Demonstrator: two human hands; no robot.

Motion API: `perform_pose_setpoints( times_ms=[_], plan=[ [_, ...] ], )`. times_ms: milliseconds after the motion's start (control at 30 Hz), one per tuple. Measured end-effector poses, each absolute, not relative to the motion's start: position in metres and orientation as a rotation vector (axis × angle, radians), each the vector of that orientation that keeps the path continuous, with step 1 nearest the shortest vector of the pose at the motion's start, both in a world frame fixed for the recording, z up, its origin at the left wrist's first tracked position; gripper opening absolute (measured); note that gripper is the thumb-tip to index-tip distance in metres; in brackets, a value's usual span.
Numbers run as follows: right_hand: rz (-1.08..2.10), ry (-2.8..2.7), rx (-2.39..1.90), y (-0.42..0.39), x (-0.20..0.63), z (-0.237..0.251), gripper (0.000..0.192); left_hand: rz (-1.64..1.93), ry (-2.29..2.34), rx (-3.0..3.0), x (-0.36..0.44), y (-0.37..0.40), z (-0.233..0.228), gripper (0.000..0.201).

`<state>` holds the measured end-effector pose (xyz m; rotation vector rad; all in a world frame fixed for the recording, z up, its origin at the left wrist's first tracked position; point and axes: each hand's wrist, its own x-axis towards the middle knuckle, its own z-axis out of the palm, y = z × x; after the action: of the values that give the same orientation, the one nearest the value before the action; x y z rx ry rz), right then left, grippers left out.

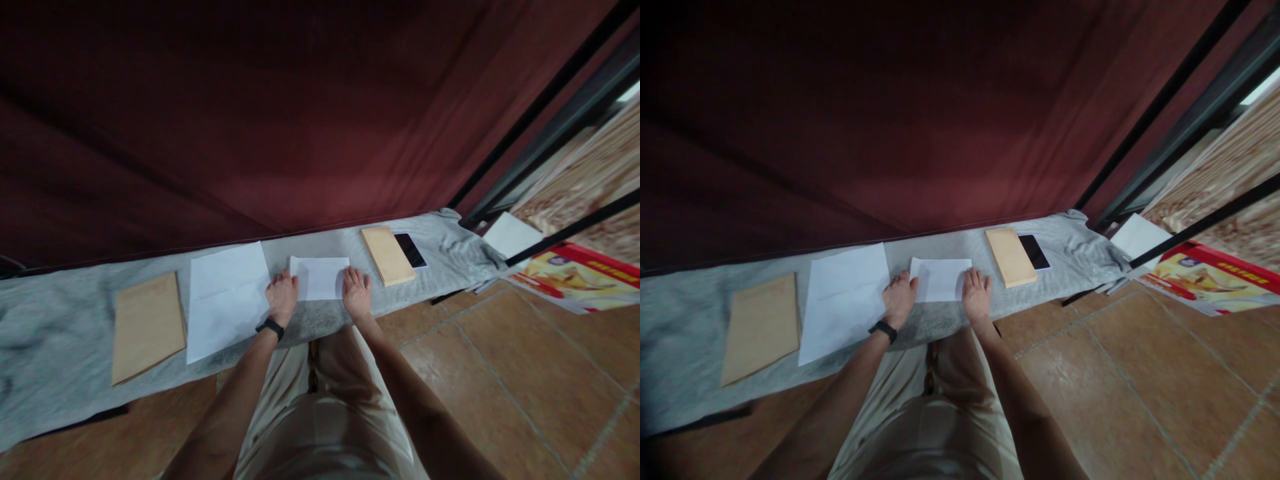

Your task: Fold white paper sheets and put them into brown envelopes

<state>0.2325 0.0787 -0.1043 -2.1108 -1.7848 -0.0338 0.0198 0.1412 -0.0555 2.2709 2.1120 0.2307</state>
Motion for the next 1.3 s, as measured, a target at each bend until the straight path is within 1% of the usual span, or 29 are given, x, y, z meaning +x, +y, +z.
perform_pose_setpoints(
  times_ms=[200, 367, 467, 567, 767, 867, 1000, 1133, 1300],
  plan=[
    [0.01, -1.764, -2.096, 0.081, 0.233, -0.109, 0.047, 0.389, 2.094, 2.406, 0.023, 0.141, -0.056, 0.037],
    [0.018, -1.753, -2.108, 0.081, 0.232, -0.109, 0.047, 0.531, 1.713, 2.646, 0.041, 0.132, -0.068, 0.051],
    [0.027, -1.745, -2.1, 0.08, 0.233, -0.108, 0.046, 0.463, 1.606, 2.645, 0.053, 0.124, -0.079, 0.054],
    [0.03, -1.734, -2.074, 0.079, 0.234, -0.106, 0.046, 0.355, 1.608, 2.586, 0.059, 0.12, -0.086, 0.055],
    [0.077, -1.694, -1.97, 0.092, 0.211, -0.097, 0.049, 0.266, 1.592, 2.552, 0.058, 0.12, -0.084, 0.057],
    [0.168, -1.81, -1.83, 0.106, 0.184, -0.092, 0.05, 0.198, 1.554, 2.583, 0.056, 0.121, -0.086, 0.059],
    [0.22, -1.981, -1.781, 0.116, 0.162, -0.087, 0.047, 0.115, 1.522, 2.601, 0.052, 0.123, -0.09, 0.063],
    [0.203, -2.084, -1.782, 0.114, 0.166, -0.084, 0.045, 0.107, 1.529, 2.576, 0.054, 0.123, -0.09, 0.063],
    [0.16, -2.06, -1.823, 0.111, 0.181, -0.088, 0.047, 0.137, 1.594, 2.53, 0.058, 0.123, -0.085, 0.06]
  ],
)
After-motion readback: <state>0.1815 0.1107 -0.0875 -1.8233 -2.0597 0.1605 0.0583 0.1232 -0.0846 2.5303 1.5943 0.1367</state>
